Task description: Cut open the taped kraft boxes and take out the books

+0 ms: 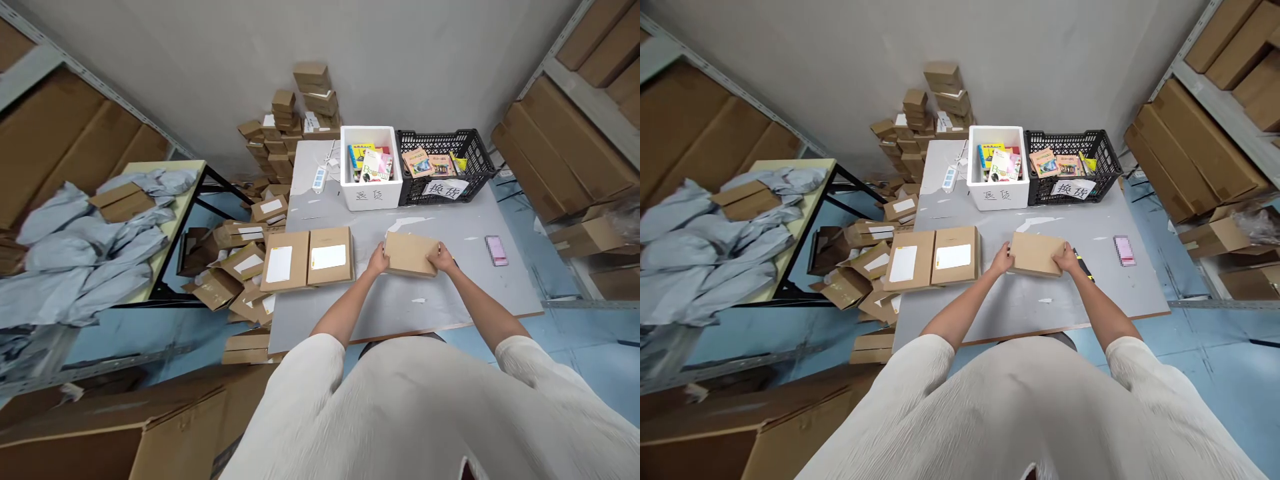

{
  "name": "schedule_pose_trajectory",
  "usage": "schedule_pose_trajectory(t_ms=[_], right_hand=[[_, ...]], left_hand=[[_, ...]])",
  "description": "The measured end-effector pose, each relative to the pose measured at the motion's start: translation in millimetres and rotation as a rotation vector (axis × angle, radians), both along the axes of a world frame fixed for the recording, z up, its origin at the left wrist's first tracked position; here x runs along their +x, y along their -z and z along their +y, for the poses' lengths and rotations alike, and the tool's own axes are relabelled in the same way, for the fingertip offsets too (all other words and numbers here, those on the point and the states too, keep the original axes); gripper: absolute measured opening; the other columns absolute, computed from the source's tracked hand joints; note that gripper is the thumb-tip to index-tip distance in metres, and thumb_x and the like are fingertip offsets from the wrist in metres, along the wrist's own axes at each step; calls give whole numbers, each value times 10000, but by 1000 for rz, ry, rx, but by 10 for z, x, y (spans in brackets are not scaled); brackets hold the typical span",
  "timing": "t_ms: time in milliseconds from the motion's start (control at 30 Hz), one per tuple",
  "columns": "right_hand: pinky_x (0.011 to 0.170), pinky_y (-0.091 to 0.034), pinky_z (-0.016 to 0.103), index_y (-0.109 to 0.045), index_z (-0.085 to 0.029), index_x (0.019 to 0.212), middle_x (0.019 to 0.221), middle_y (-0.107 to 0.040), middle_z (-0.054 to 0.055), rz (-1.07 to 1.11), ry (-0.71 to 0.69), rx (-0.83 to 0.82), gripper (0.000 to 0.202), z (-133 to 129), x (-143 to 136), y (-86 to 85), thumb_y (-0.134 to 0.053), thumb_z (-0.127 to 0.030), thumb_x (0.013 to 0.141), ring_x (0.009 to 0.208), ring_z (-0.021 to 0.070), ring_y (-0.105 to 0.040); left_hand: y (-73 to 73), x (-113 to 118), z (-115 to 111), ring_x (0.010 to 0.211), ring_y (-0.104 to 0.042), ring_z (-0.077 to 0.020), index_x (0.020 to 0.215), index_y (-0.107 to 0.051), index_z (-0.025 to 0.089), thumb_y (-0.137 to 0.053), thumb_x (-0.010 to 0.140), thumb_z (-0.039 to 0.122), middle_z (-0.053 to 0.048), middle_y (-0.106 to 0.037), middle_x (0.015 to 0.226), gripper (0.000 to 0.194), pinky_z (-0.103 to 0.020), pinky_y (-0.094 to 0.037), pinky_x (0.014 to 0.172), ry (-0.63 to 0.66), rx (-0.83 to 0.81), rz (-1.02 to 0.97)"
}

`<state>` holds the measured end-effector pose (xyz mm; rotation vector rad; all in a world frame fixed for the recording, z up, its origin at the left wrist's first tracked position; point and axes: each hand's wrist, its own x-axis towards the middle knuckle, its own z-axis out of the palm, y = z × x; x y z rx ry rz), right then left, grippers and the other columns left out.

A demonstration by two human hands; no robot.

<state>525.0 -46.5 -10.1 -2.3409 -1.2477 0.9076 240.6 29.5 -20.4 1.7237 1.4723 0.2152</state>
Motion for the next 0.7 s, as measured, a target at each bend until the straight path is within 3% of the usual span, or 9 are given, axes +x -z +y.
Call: schedule_pose_trajectory(t_ms=[133, 233, 333, 433, 567, 700], right_hand=[[1139, -560, 451, -392, -173, 1682, 1473, -716, 156, 255, 43, 5, 933, 19, 144, 6, -791, -278, 846, 1285, 278, -717], [1122, -576, 462, -370, -176, 1695, 1475, -715, 164, 333, -10, -23, 961, 27, 264, 3, -794, -243, 834, 1282, 273, -718], [1124, -578, 459, -322, -182, 1721, 1498, -698, 171, 410, -80, -50, 976, 24, 381, 6, -764, -229, 853, 1278, 268, -722], [1140, -569, 459, -267, -178, 1751, 1512, -687, 175, 469, -98, -46, 1036, 25, 483, 5, -766, -223, 843, 1292, 279, -713], [1134, -573, 453, -198, -212, 1786, 1574, -641, 166, 493, -68, -8, 1050, 63, 579, -43, -753, -412, 918, 1310, 293, -704], [1187, -520, 395, -332, -228, 1757, 1628, -590, 153, 474, 44, 89, 946, 162, 613, -111, -635, -663, 974, 1382, 292, -656]], left_hand=[[31, 86, 31, 1302, -727, -283, 1674, -428, 215, -706, 879, 226, -116, -708, 1512, 843, -361, -566, 1088, -11, -124, 9], [58, 188, -5, 1297, -734, -289, 1637, -465, 208, -702, 917, 322, -127, -737, 1469, 766, -358, -574, 1055, -100, -167, 32], [103, 360, -78, 1283, -738, -255, 1648, -425, 222, -653, 959, 334, -109, -742, 1468, 734, -356, -565, 1077, -193, -148, -17], [131, 513, -149, 1243, -748, -235, 1690, -355, 231, -695, 919, 306, -95, -756, 1446, 846, -344, -560, 1083, -257, -144, -52], [69, 586, -179, 1238, -745, -255, 1721, -315, 204, -681, 963, 406, -142, -735, 1455, 865, -341, -569, 1032, -407, -168, -131], [-41, 611, -141, 1286, -706, -291, 1664, -427, 217, -618, 1022, 603, -161, -692, 1462, 773, -375, -540, 1068, -547, -76, -214]])
